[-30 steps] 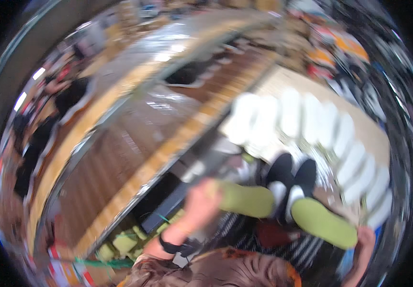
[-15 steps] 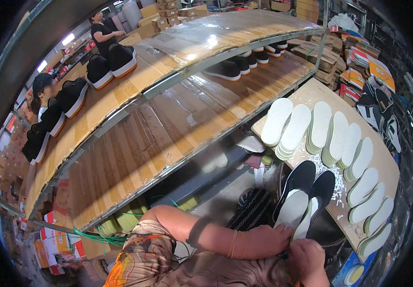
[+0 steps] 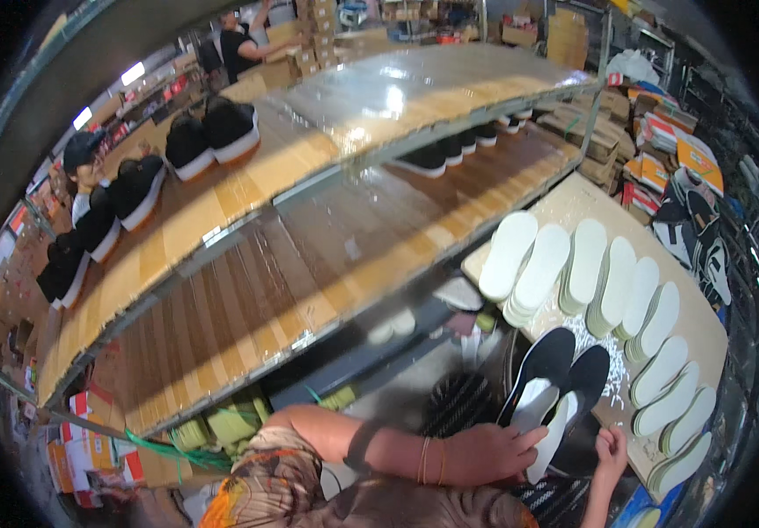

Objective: Trimming excess material from shoes and inserting insoles in a factory setting.

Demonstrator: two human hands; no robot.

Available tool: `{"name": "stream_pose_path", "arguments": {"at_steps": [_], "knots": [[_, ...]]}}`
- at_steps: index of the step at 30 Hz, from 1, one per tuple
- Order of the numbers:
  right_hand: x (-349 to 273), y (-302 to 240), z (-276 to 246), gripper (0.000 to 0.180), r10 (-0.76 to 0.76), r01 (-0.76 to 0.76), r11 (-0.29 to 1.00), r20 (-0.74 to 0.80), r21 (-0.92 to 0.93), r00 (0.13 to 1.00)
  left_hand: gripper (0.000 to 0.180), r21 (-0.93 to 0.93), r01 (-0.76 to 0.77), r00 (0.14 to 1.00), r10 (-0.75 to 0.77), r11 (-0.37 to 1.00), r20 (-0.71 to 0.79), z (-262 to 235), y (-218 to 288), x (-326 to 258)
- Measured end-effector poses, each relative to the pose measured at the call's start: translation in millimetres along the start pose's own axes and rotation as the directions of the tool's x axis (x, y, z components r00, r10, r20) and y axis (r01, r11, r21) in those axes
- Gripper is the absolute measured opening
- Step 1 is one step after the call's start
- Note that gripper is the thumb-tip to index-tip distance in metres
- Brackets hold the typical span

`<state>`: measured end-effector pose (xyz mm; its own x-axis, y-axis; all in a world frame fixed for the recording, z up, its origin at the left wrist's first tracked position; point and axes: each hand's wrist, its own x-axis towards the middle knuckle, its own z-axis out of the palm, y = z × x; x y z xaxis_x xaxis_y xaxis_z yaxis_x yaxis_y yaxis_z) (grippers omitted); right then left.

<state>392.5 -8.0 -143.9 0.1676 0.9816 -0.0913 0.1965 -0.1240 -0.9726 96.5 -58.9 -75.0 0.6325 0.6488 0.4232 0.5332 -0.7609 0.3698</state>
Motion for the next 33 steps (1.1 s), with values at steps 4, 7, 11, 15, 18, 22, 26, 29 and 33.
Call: {"name": "stream_pose_path", "arguments": {"at_steps": [4, 7, 11, 15, 18, 22, 26, 29, 33], "knots": [[21.6, 52.8, 9.3, 0.048, 0.384, -0.391, 0.919, 0.122, 0.041, 0.915, 0.022, 0.167, -0.116, 0.989, 0.129, 0.979, -0.074, 3.8, -0.6, 4.6], [26.6, 61.1, 38.5, 0.047, 0.367, -0.516, 0.798, 0.429, 0.311, 0.825, 0.022, 0.174, -0.136, 0.976, 0.162, 0.975, -0.145, 14.1, -4.4, 6.5], [23.8, 55.6, 64.0, 0.045, 0.293, -0.517, 0.679, 0.453, 0.522, 0.842, 0.022, 0.205, -0.139, 0.976, 0.169, 0.969, -0.138, 13.4, -0.3, 1.5], [15.2, 35.5, 65.8, 0.051, 0.342, -0.572, 0.664, 0.486, 0.481, 0.805, 0.022, 0.215, -0.139, 0.971, 0.176, 0.967, -0.162, 10.2, 4.9, 0.5], [7.2, 23.5, 65.8, 0.052, 0.402, -0.585, 0.676, 0.441, 0.448, 0.802, 0.022, 0.142, -0.179, 0.969, 0.2, 0.974, -0.148, 10.9, -1.2, -1.7], [6.9, 43.5, 71.2, 0.053, 0.525, -0.624, 0.722, 0.35, 0.3, 0.775, 0.022, 0.133, -0.22, 0.965, 0.236, 0.966, -0.117, 4.0, -13.2, -5.4], [23.0, 78.8, 24.3, 0.047, 0.051, -0.063, 0.986, -0.08, -0.153, 0.995, 0.022, 0.116, -0.259, 0.959, 0.27, 0.959, -0.09, 10.5, -6.9, -0.2], [-41.0, -32.8, 45.4, 0.055, -0.263, 0.264, 0.964, -0.028, 0.037, 0.964, 0.023, 0.179, -0.263, 0.951, 0.286, 0.948, -0.119, 14.9, -6.6, -11.4], [-103.4, -98.0, 45.9, 0.083, -0.496, 0.714, 0.548, 0.519, -0.435, 0.696, 0.022, 0.1, -0.218, 0.971, 0.226, 0.971, -0.077, 9.4, 7.2, -4.2]]}}
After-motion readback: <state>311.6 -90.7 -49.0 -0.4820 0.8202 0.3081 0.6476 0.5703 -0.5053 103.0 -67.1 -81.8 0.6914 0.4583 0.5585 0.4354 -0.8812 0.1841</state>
